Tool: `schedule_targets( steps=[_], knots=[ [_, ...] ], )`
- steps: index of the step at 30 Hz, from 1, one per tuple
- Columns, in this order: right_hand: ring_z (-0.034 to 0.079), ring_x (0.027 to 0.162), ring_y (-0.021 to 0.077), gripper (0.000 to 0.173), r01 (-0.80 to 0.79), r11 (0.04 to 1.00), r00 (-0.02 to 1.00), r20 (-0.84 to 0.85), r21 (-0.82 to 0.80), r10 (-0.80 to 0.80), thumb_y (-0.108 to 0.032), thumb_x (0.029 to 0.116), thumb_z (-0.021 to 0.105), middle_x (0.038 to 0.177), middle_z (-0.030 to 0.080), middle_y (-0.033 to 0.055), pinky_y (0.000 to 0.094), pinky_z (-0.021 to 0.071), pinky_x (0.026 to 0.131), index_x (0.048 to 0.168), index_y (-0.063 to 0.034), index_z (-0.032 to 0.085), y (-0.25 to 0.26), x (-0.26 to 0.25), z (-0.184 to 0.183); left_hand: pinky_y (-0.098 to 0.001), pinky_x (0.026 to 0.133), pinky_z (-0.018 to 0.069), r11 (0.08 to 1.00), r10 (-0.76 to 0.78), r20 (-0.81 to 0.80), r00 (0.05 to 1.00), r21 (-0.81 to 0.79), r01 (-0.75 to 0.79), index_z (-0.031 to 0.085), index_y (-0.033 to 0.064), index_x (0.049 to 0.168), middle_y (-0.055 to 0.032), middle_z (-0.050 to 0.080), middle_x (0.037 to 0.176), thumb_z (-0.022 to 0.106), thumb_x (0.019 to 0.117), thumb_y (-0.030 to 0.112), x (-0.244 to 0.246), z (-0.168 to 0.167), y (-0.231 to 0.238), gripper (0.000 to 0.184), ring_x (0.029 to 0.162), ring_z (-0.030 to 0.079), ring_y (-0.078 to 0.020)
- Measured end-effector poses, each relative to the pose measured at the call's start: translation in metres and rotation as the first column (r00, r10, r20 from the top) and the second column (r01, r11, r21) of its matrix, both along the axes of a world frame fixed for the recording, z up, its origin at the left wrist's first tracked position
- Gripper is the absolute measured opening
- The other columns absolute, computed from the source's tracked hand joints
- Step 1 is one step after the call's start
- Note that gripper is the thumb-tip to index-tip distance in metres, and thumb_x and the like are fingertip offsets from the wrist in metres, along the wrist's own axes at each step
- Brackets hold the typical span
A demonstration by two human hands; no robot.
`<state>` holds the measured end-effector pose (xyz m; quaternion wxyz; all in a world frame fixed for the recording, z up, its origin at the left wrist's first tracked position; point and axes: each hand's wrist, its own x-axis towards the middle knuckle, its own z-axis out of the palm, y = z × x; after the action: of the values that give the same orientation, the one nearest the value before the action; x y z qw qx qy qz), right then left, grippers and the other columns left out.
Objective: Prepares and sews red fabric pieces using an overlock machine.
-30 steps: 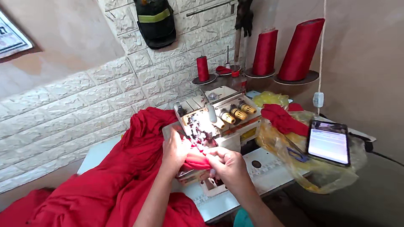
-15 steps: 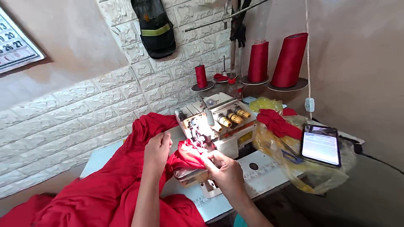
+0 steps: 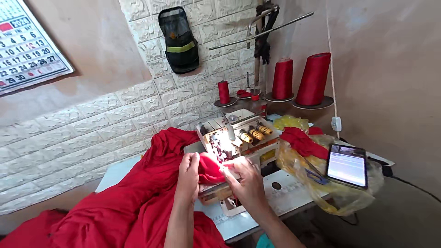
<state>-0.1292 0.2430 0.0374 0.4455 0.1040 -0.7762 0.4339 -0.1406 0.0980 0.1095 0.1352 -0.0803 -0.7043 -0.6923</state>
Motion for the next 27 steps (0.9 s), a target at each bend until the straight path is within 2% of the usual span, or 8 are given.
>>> schedule_targets(
  steps=[2, 4, 7, 10, 14, 20, 24, 27],
  knots=[
    [0.065, 0.104, 0.0269, 0.043, -0.113, 0.993, 0.991, 0.063, -0.034, 0.115, -0.050, 0.0939, 0.063, 0.108, 0.072, 0.0081, 0.0530, 0.0475, 0.090, 0.104, -0.0103, 0.078, 0.003, -0.003, 0.006, -0.0313, 0.076, 0.0589, 0.962, -0.052, 0.142, 0.988, 0.273, 0.011, 0.051, -0.0007, 0.114, -0.0093, 0.067, 0.090, 0.032, 0.1123, 0.014, 0.001, 0.005, 0.010, 0.024, 0.080, 0.069, -0.0145],
    [0.063, 0.108, 0.0242, 0.046, -0.216, 0.974, 0.965, 0.139, -0.070, 0.224, -0.056, 0.0916, 0.065, 0.109, 0.071, 0.0053, 0.0539, 0.0447, 0.095, 0.103, -0.0132, 0.078, 0.006, -0.005, 0.010, -0.0338, 0.075, 0.0582, 0.932, -0.088, 0.222, 0.971, 0.363, 0.001, 0.049, 0.0000, 0.121, -0.0110, 0.064, 0.090, 0.036, 0.1116, 0.016, -0.002, 0.006, 0.015, 0.023, 0.081, 0.067, -0.0176],
    [0.062, 0.103, 0.0219, 0.041, -0.252, 0.966, 0.955, 0.145, -0.056, 0.258, -0.055, 0.0871, 0.071, 0.097, 0.071, 0.0029, 0.0538, 0.0412, 0.096, 0.090, -0.0143, 0.079, 0.005, -0.008, 0.012, -0.0318, 0.077, 0.0576, 0.960, -0.038, 0.191, 0.981, 0.280, -0.017, 0.051, -0.0031, 0.125, -0.0114, 0.065, 0.095, 0.050, 0.1064, 0.010, -0.006, 0.003, 0.019, 0.023, 0.084, 0.067, -0.0153],
    [0.063, 0.096, 0.0199, 0.033, -0.242, 0.967, 0.961, 0.116, -0.079, 0.250, -0.044, 0.0861, 0.075, 0.089, 0.069, 0.0027, 0.0533, 0.0398, 0.096, 0.082, -0.0110, 0.075, 0.002, -0.011, 0.012, -0.0322, 0.080, 0.0582, 0.968, 0.001, 0.156, 0.988, 0.249, -0.041, 0.052, -0.0059, 0.135, -0.0162, 0.067, 0.108, 0.063, 0.0979, 0.000, -0.011, -0.001, 0.021, 0.039, 0.089, 0.069, -0.0168],
    [0.063, 0.091, 0.0175, 0.025, -0.236, 0.969, 0.968, 0.075, -0.067, 0.241, -0.033, 0.0893, 0.073, 0.084, 0.068, 0.0020, 0.0501, 0.0395, 0.097, 0.078, -0.0101, 0.072, 0.001, -0.015, 0.007, -0.0293, 0.077, 0.0580, 0.962, 0.048, 0.132, 0.990, 0.262, -0.081, 0.057, -0.0071, 0.129, -0.0155, 0.068, 0.107, 0.068, 0.0934, -0.004, -0.012, -0.004, 0.025, 0.038, 0.086, 0.069, -0.0151],
    [0.064, 0.096, 0.0175, 0.019, -0.267, 0.963, 0.964, 0.021, 0.019, 0.267, -0.026, 0.0921, 0.071, 0.089, 0.071, 0.0008, 0.0463, 0.0417, 0.095, 0.082, -0.0100, 0.075, 0.004, -0.011, 0.001, -0.0273, 0.081, 0.0556, 0.958, 0.133, 0.124, 0.983, 0.238, -0.159, 0.060, -0.0068, 0.128, -0.0154, 0.068, 0.112, 0.073, 0.0895, -0.004, -0.008, -0.002, 0.027, 0.041, 0.092, 0.066, -0.0129],
    [0.063, 0.090, 0.0087, 0.025, -0.467, 0.870, 0.854, 0.177, -0.156, 0.490, -0.034, 0.0955, 0.068, 0.089, 0.068, -0.0003, 0.0327, 0.0493, 0.087, 0.091, -0.0093, 0.074, 0.009, -0.011, 0.009, -0.0279, 0.081, 0.0579, 0.970, 0.076, 0.112, 0.991, 0.223, -0.099, 0.058, -0.0076, 0.130, -0.0152, 0.070, 0.109, 0.072, 0.0902, -0.004, -0.002, -0.001, 0.026, 0.043, 0.090, 0.069, -0.0132],
    [0.061, 0.084, 0.0040, 0.027, -0.551, 0.781, 0.775, 0.168, -0.295, 0.610, -0.037, 0.0918, 0.072, 0.085, 0.066, -0.0024, 0.0253, 0.0504, 0.079, 0.086, -0.0106, 0.074, 0.009, -0.013, 0.014, -0.0273, 0.079, 0.0591, 0.990, 0.004, 0.093, 0.996, 0.138, -0.017, 0.056, -0.0069, 0.133, -0.0135, 0.071, 0.106, 0.071, 0.0907, -0.004, 0.003, 0.003, 0.020, 0.045, 0.088, 0.070, -0.0121]
  ],
)
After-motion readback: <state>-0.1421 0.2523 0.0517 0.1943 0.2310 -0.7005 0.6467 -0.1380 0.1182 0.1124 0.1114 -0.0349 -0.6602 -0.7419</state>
